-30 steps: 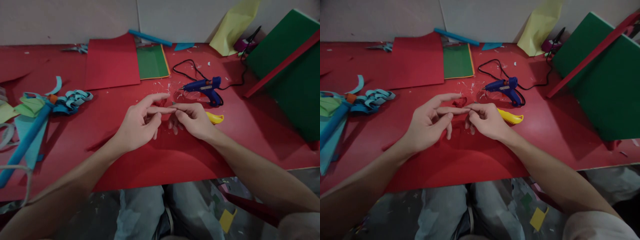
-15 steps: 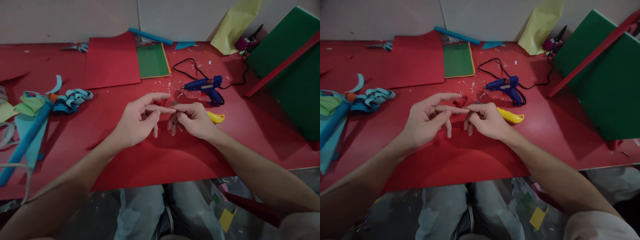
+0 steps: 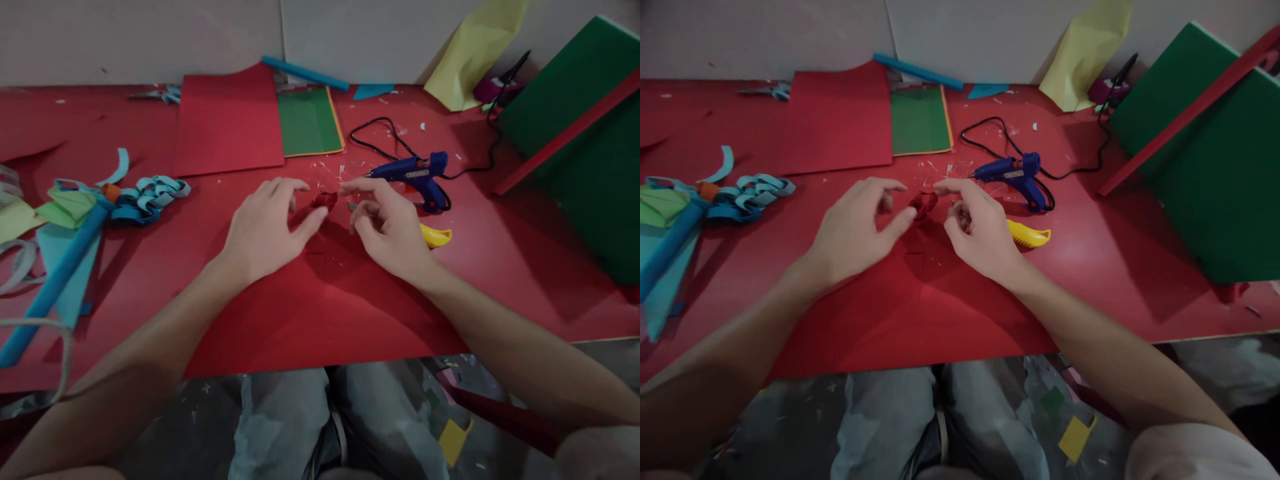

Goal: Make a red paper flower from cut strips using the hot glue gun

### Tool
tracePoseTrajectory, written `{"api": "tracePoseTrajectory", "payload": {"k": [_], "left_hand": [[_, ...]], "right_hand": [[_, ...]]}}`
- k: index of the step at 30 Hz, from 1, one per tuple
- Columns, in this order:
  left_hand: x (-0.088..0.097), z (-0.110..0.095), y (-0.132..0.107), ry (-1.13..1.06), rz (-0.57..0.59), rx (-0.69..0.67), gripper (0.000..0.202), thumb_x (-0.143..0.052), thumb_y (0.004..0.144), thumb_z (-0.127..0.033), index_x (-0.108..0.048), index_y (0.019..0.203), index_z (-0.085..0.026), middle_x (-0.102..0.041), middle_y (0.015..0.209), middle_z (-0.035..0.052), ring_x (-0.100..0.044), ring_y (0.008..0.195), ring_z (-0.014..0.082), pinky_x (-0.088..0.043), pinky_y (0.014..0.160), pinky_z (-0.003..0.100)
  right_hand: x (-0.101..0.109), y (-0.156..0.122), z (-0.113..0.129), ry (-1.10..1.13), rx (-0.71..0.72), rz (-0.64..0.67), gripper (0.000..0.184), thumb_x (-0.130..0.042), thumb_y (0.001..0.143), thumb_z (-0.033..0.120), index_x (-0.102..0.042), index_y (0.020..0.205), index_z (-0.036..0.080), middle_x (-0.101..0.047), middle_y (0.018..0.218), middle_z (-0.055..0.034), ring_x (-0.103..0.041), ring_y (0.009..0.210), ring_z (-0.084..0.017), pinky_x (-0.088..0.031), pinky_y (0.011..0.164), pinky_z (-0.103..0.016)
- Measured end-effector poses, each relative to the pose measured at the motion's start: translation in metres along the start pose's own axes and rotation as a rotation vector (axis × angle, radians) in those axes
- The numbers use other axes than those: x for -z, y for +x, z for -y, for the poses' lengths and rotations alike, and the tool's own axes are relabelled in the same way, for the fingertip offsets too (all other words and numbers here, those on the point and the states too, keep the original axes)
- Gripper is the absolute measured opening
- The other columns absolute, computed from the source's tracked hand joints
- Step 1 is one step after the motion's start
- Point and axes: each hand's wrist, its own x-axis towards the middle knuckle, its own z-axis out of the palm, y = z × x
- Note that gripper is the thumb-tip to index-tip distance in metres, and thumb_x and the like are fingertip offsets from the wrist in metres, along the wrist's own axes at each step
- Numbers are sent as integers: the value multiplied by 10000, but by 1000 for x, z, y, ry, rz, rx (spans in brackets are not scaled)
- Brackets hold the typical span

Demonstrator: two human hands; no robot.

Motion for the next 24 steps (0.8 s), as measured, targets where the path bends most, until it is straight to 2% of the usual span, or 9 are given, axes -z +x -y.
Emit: {"api": "tracePoseTrajectory", "payload": {"k": [1,3,6,9,11,14,18,21,24], "left_hand": [[-2,-3,-2,62,26,-4,447,-616,1004,-558,-682,1258,-196,-730,1105,109,-676,1064,312,-497,868,430],[-6,-7,-4,133,101,-5,340,-662,977,-433,-704,1210,-190,-709,1284,130,-635,1219,355,-487,978,481],[-8,-8,-2,115,160,-3,198,-610,995,-310,-728,1121,-212,-730,1272,101,-652,1195,327,-481,995,483],[-4,-6,1,65,155,-42,225,-559,1011,-253,-726,1160,-237,-742,1258,85,-659,1203,307,-472,1003,472],[-2,-6,1,55,153,-67,232,-542,1012,-237,-722,1158,-244,-746,1245,81,-660,1203,303,-466,1016,475],[-1,-8,-1,49,135,-90,256,-550,981,-208,-704,1184,-237,-733,1273,90,-652,1229,313,-459,1052,494],[-1,-14,-5,-63,50,-126,316,-609,935,-225,-665,1246,-234,-670,1365,100,-613,1311,324,-459,1113,518],[-5,-16,-5,-197,-25,-142,116,-634,976,-300,-676,1060,-232,-660,1325,86,-620,1288,289,-488,1122,489],[-12,-12,-3,-299,-69,-190,126,-672,978,-313,-645,895,-223,-663,1266,75,-642,1239,261,-514,1111,454]], "right_hand": [[0,0,-1,-44,3,19,389,-615,923,133,-632,1297,238,-720,1070,-61,-607,698,-141,-544,665,-320],[-1,0,-6,-84,-6,63,487,-602,943,145,-584,1418,248,-715,1009,-57,-607,683,-158,-578,692,-356],[-5,1,-18,-47,-6,99,517,-587,977,180,-539,1482,280,-736,1130,-72,-639,695,-158,-626,748,-394],[-7,5,-28,26,9,95,455,-583,980,195,-583,1429,268,-703,1335,-98,-704,843,-171,-644,851,-408],[-7,7,-30,61,17,97,389,-579,968,181,-638,1348,235,-719,1282,-93,-715,912,-173,-638,871,-383],[-5,8,-28,102,40,107,341,-560,948,132,-680,1256,215,-738,1122,-58,-699,823,-136,-621,781,-318],[-1,7,-17,35,195,48,367,-546,929,66,-713,1213,228,-723,1165,-57,-710,891,-147,-617,819,-329],[1,5,-7,-64,331,61,364,-532,965,80,-719,1230,245,-711,1249,-74,-708,1060,-189,-623,901,-365],[1,3,-1,-82,375,80,324,-510,1040,172,-679,1302,262,-705,1282,-82,-701,1114,-211,-632,944,-405]]}}
